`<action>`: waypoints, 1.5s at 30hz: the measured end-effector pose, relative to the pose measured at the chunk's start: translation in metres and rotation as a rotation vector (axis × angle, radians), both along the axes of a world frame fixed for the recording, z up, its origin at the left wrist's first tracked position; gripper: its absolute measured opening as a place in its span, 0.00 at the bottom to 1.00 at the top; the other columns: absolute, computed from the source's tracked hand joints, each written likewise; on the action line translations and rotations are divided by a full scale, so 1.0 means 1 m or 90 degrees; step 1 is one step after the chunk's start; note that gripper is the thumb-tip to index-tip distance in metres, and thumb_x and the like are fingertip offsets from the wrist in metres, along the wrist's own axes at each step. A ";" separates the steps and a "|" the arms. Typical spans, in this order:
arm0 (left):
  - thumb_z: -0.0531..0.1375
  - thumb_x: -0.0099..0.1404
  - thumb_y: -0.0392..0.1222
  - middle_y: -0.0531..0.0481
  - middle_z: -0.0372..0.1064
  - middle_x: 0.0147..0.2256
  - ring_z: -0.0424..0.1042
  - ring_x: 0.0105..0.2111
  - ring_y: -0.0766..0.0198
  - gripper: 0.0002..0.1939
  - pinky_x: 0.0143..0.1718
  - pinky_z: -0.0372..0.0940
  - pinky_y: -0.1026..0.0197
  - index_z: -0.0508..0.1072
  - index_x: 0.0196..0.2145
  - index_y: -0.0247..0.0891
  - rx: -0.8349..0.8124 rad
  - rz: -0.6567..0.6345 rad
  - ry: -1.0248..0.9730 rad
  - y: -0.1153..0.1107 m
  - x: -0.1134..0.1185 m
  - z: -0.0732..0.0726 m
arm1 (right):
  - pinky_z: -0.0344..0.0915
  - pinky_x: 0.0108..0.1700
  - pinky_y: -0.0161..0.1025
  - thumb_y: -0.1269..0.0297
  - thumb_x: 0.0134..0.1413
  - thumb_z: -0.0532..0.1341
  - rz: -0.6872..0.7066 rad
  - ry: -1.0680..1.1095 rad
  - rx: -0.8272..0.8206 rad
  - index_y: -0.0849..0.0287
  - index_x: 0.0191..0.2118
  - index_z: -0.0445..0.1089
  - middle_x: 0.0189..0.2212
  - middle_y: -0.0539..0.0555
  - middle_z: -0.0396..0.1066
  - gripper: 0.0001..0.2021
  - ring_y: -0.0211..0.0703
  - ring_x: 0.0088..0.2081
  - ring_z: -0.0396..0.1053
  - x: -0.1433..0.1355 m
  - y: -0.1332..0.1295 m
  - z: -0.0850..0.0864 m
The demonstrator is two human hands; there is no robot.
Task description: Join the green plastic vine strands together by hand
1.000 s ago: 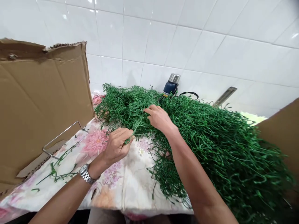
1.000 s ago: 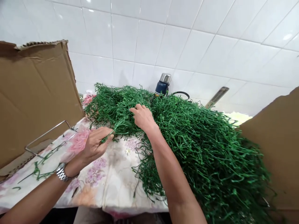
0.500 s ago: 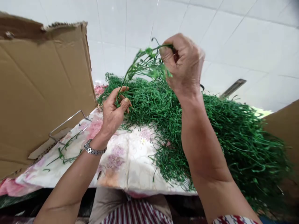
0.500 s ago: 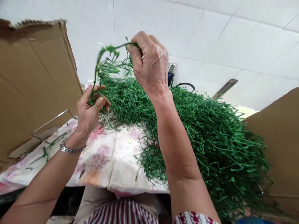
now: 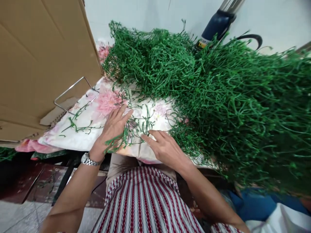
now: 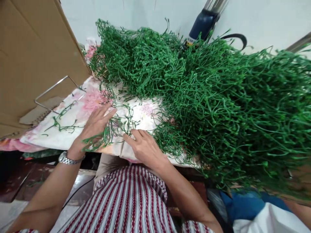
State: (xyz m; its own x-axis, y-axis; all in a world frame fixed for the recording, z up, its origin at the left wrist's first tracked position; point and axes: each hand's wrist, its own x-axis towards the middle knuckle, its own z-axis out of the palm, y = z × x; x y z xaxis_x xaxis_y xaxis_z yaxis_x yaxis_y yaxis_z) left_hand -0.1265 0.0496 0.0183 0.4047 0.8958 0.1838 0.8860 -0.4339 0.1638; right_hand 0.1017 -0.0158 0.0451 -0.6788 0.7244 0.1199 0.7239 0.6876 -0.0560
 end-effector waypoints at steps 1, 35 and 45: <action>0.46 0.62 0.30 0.38 0.50 0.61 0.52 0.60 0.49 0.26 0.57 0.50 0.44 0.59 0.58 0.39 0.016 0.008 0.020 -0.001 0.000 0.002 | 0.64 0.49 0.45 0.73 0.56 0.51 -0.004 0.017 -0.007 0.57 0.55 0.59 0.48 0.59 0.64 0.20 0.47 0.46 0.62 0.002 -0.004 0.000; 0.57 0.58 0.38 0.42 0.69 0.46 0.65 0.43 0.51 0.15 0.43 0.57 0.48 0.72 0.44 0.38 0.238 0.141 -0.090 -0.051 0.012 -0.001 | 0.67 0.49 0.47 0.71 0.57 0.53 -0.092 0.276 -0.019 0.61 0.53 0.64 0.46 0.62 0.65 0.18 0.47 0.48 0.63 -0.004 -0.003 -0.022; 0.52 0.57 0.25 0.48 0.69 0.30 0.67 0.30 0.65 0.14 0.30 0.63 0.61 0.69 0.38 0.36 0.149 -0.289 -0.458 -0.115 0.041 0.004 | 0.68 0.37 0.35 0.80 0.48 0.56 -0.064 0.431 -0.022 0.60 0.45 0.68 0.35 0.56 0.71 0.17 0.38 0.37 0.69 0.047 -0.068 -0.011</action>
